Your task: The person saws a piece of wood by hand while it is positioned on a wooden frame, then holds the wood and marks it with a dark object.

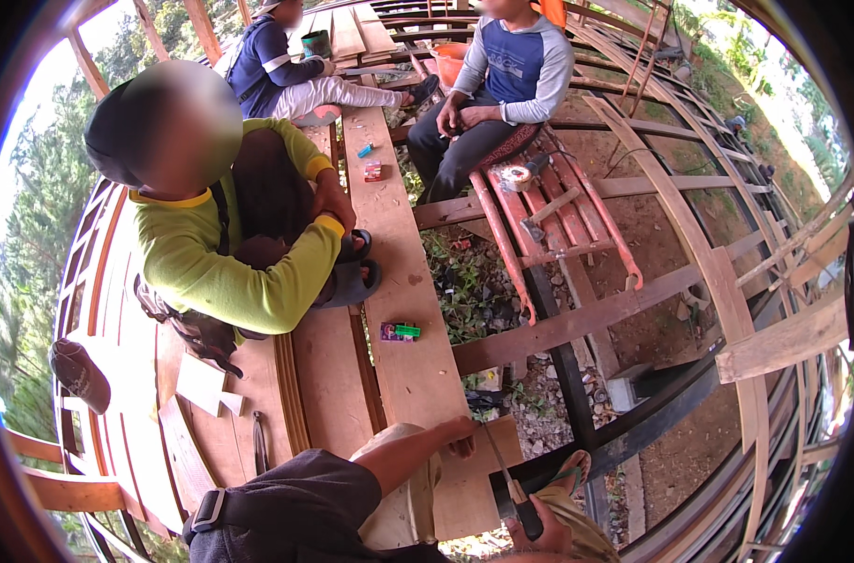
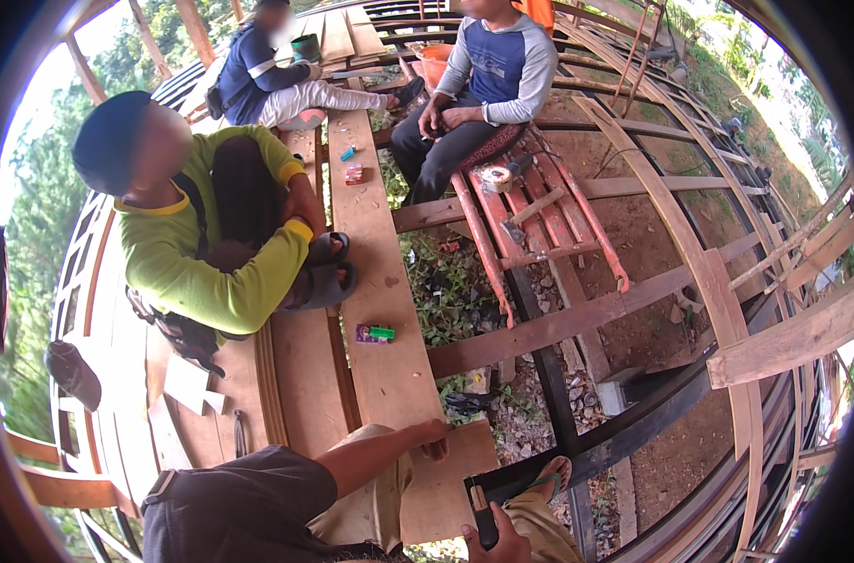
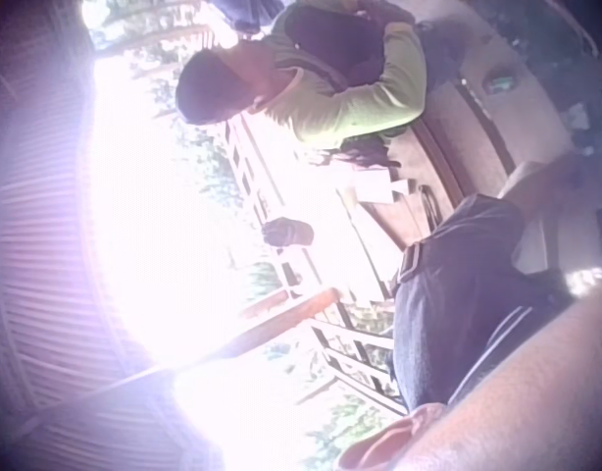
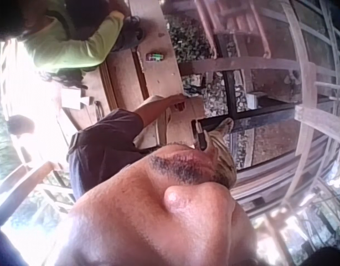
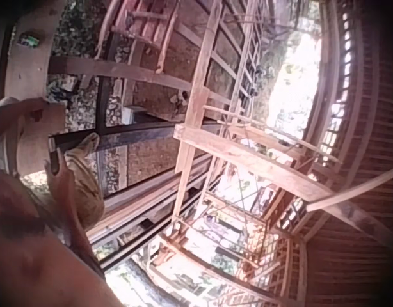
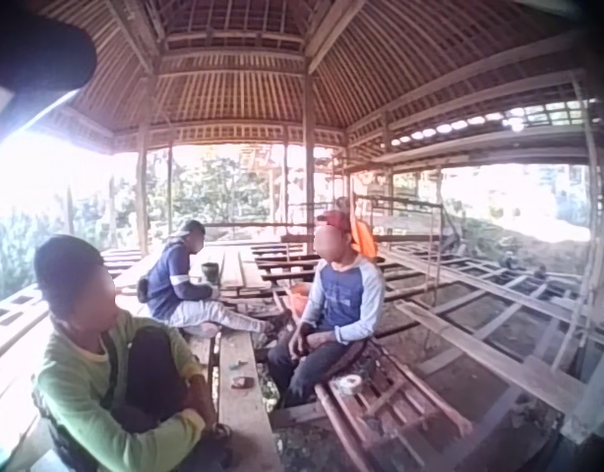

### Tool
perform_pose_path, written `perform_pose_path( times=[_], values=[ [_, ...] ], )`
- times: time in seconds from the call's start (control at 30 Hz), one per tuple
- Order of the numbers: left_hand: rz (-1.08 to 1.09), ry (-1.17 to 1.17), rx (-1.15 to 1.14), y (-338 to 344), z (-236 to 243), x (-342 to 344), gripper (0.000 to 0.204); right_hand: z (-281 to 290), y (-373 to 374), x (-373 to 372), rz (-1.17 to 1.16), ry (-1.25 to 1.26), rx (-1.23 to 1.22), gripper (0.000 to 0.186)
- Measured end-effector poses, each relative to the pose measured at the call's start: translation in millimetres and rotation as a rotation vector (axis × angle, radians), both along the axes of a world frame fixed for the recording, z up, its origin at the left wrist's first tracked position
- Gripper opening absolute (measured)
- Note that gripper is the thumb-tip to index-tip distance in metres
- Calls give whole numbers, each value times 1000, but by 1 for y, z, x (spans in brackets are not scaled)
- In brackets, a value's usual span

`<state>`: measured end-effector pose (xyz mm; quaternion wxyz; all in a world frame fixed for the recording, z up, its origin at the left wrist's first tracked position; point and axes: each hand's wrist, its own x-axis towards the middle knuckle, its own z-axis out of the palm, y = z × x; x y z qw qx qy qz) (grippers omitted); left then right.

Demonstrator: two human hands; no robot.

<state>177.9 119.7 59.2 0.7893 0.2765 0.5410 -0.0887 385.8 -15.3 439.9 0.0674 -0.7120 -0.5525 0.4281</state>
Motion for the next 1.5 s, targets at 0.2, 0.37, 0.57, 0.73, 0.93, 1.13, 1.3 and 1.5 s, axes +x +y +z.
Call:
perform_pose_path(
  times=[0.2,0.37,0.57,0.73,0.93,1.13,1.3,1.5],
  values=[
    [-1,-3,-3,0,0,3,82,-11,-5,5,-1,29,70,60],
    [-2,-21,3,-1,0,1,79,-13,-4,9,48,-6,77,64],
    [-37,-64,-2,-1,-9,1,76,-28,-7,19,41,6,85,68],
    [-71,-111,-43,0,-34,-8,68,11,5,-5,28,-36,-26,59],
    [-52,-106,-17,0,-26,2,67,-36,-8,26,57,19,111,73],
    [-21,-69,-1,-2,-11,-2,70,-36,-8,25,74,11,96,76],
    [-17,-73,-6,-2,-10,-5,70,-11,-3,7,29,18,44,64],
    [-19,-87,-41,-1,-15,-2,73,0,-1,1,-2,2,37,58]
  ],
)
